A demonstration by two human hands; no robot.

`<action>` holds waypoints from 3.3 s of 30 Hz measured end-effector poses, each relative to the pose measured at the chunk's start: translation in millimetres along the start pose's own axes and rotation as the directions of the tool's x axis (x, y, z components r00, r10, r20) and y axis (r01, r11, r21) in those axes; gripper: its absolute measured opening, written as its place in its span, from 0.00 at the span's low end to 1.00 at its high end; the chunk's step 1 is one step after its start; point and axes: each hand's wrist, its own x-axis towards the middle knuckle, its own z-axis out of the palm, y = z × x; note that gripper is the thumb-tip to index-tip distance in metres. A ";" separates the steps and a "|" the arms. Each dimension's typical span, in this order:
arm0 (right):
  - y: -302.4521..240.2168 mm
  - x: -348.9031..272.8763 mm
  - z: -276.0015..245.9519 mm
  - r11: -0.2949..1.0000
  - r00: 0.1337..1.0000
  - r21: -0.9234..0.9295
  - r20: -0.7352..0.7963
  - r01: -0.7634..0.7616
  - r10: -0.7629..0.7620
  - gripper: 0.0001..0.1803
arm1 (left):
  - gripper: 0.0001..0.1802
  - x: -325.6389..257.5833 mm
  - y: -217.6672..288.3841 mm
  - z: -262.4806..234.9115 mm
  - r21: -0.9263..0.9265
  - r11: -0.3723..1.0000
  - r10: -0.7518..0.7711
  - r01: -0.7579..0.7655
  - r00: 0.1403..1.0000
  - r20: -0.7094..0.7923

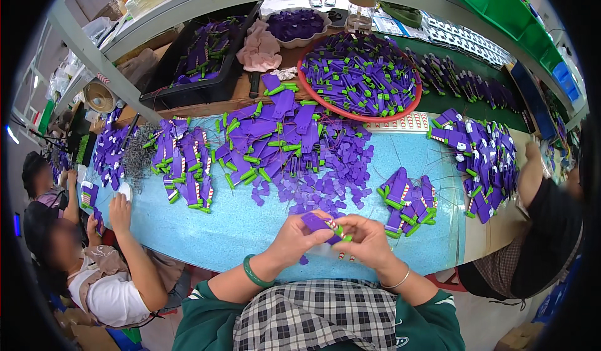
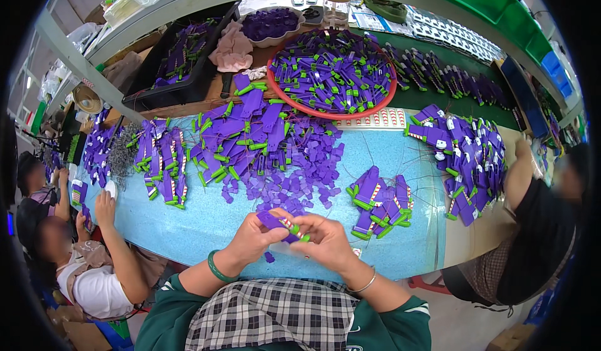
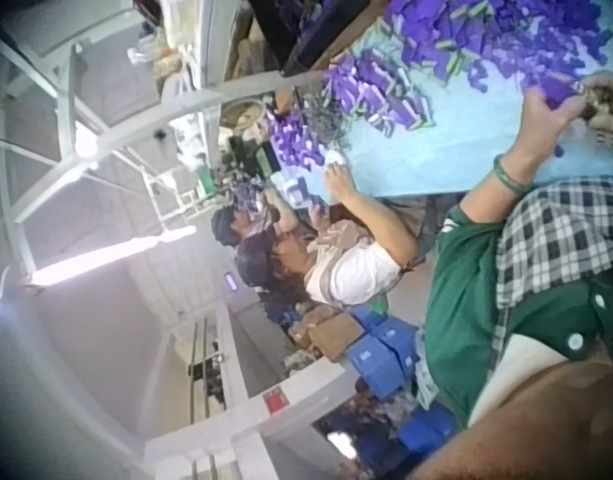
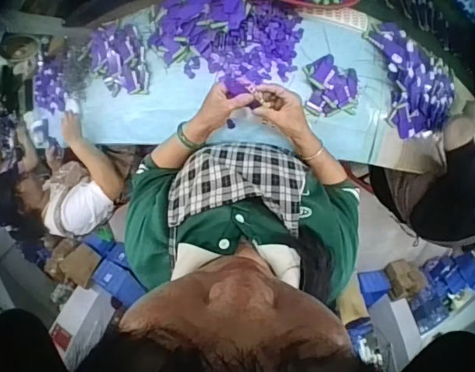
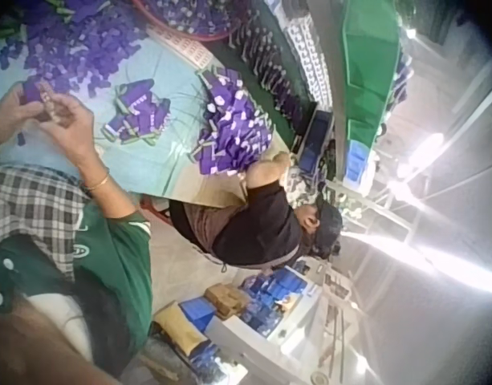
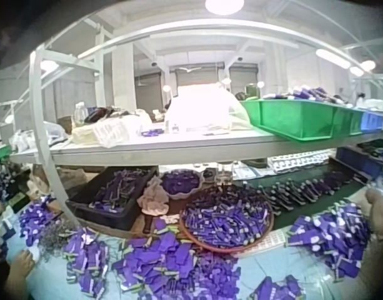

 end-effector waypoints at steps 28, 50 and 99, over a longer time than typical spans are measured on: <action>-51.7 47.7 -39.9 0.292 0.936 -0.901 0.257 0.323 -0.241 0.05 | 0.11 -12.2 20.6 -36.1 0.252 0.916 0.381 -0.312 0.872 -0.306; -20.6 11.0 11.9 0.648 0.955 -0.730 0.018 0.215 -0.296 0.08 | 0.11 -0.6 -13.9 3.8 0.765 0.503 0.351 -0.402 0.904 0.244; 21.0 44.1 43.2 0.649 0.733 -0.599 0.674 0.469 0.093 0.27 | 0.11 15.3 106.0 -76.2 0.074 0.895 0.443 -0.439 0.858 -0.261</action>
